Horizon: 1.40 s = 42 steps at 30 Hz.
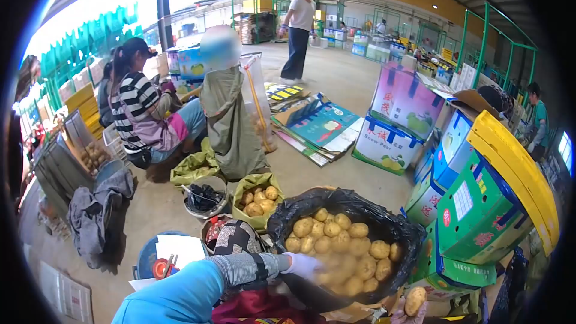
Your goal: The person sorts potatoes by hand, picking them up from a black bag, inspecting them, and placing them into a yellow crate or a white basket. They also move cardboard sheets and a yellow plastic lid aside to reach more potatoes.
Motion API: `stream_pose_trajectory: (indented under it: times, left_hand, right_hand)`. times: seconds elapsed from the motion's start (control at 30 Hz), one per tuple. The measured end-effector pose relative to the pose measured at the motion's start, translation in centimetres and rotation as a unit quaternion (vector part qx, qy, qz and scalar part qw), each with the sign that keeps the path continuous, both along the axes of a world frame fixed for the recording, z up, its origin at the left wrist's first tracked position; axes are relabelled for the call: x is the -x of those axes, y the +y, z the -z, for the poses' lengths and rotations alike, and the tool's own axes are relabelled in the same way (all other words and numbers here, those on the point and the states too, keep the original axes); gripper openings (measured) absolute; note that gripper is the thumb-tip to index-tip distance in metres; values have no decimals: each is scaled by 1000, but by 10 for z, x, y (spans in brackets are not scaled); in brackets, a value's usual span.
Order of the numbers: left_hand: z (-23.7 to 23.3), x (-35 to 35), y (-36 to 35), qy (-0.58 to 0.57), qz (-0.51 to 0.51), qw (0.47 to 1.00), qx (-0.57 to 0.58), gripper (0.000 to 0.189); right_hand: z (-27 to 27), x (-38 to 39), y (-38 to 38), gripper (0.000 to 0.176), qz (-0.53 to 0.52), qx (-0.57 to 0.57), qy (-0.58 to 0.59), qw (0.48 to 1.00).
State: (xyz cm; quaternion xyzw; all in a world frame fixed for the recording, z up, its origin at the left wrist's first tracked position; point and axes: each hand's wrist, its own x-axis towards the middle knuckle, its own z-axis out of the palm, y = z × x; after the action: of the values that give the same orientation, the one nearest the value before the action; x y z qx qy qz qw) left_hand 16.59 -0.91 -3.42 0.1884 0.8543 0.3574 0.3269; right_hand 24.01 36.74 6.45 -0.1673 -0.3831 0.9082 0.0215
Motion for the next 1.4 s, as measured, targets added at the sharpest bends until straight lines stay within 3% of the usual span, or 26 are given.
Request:
stream_pose_trajectory:
  times: [0.03, 0.1, 0.13, 0.23, 0.27, 0.37, 0.4, 0.43, 0.47, 0.5, 0.57, 0.63, 0.7, 0.77, 0.8, 0.87, 0.9, 0.97, 1.0, 1.07, 1.1, 1.13, 1.17, 1.23, 1.3, 1.4]
  left_hand:
    - [-11, 1, -2, 23, -9, 999, 25, 73]
    - [-32, -2, 0, 61, -18, 995, 78, 71]
    - [-24, 1, 0, 23, -50, 998, 36, 64]
    - [-23, 8, 0, 53, -109, 989, -87, 56]
    - [-32, 13, 6, 53, -123, 988, -81, 52]
    - [-53, 23, 23, 45, -118, 962, -241, 61]
    - [-61, 28, 32, 124, -75, 957, -253, 64]
    - [-94, 30, 43, 27, -32, 957, -289, 71]
    - [-109, 29, 51, 30, -7, 953, -302, 70]
    - [-117, 35, 55, 42, 18, 948, -314, 69]
    - [-121, 46, 60, 2, 29, 951, -308, 64]
    - [-124, 47, 61, -138, -77, 917, -367, 60]
    - [-102, 50, 65, -191, -158, 853, -460, 59]
    - [-84, 60, 69, -189, -179, 848, -462, 61]
    - [-83, 63, 73, -110, -161, 880, -434, 55]
    - [-84, 69, 73, -231, -162, 842, -461, 49]
    - [-84, 70, 72, -293, -161, 819, -466, 46]
    - [-77, 73, 66, -225, -93, 882, -404, 39]
    - [-71, 76, 64, -147, -47, 916, -370, 39]
    - [-77, 82, 62, -308, -77, 858, -404, 38]
    - [-82, 80, 65, -289, -101, 860, -408, 36]
    - [-86, 77, 69, -269, -125, 862, -412, 34]
    - [-88, 76, 72, -250, -149, 863, -414, 32]
    - [-69, 82, 76, -168, -205, 876, -404, 29]
    - [-51, 89, 71, -135, -267, 871, -389, 29]
    - [-65, 85, 72, -127, -179, 883, -415, 33]
  right_hand:
    - [-19, 11, -30, 60, 9, 58, -34, 998]
    - [40, 39, -22, 50, -169, 163, 14, 972]
    - [45, 46, -35, 51, -130, 131, -53, 981]
    - [57, 51, -66, 44, -128, 89, -62, 986]
    - [62, 55, -71, 42, -142, 51, -75, 986]
    - [37, 48, -105, 48, -179, -82, -25, 980]
    - [18, 45, -109, 56, -213, -228, -55, 949]
    - [7, 47, -116, 63, -242, -262, -75, 931]
    - [11, 46, -123, 66, -188, -309, -8, 932]
    - [13, 51, -120, 77, -220, -328, 51, 917]
    - [7, 59, -115, 76, -244, -336, -12, 910]
    - [5, 61, -107, 76, -223, -276, -17, 935]
    - [9, 62, -95, 53, -145, -315, 7, 938]
    - [15, 63, -89, 48, -81, -356, 32, 930]
    - [11, 61, -93, 56, -54, -455, 80, 885]
    - [-3, 63, -103, 78, -39, -651, 186, 735]
    - [0, 64, -111, 78, -43, -696, 202, 687]
    - [9, 73, -126, 76, -72, -758, 185, 621]
    - [12, 76, -126, 71, -85, -710, 176, 677]
    - [29, 85, -116, 65, -80, -569, 171, 801]
    - [27, 87, -114, 63, -76, -491, 169, 851]
    - [15, 79, -113, 56, -92, -327, 58, 939]
    - [18, 76, -108, 54, -106, -230, 38, 967]
    - [26, 70, -99, 56, -128, -25, -3, 991]
    - [24, 67, -102, 65, -122, -90, -7, 989]
    - [25, 67, -109, 67, -150, -120, 2, 981]
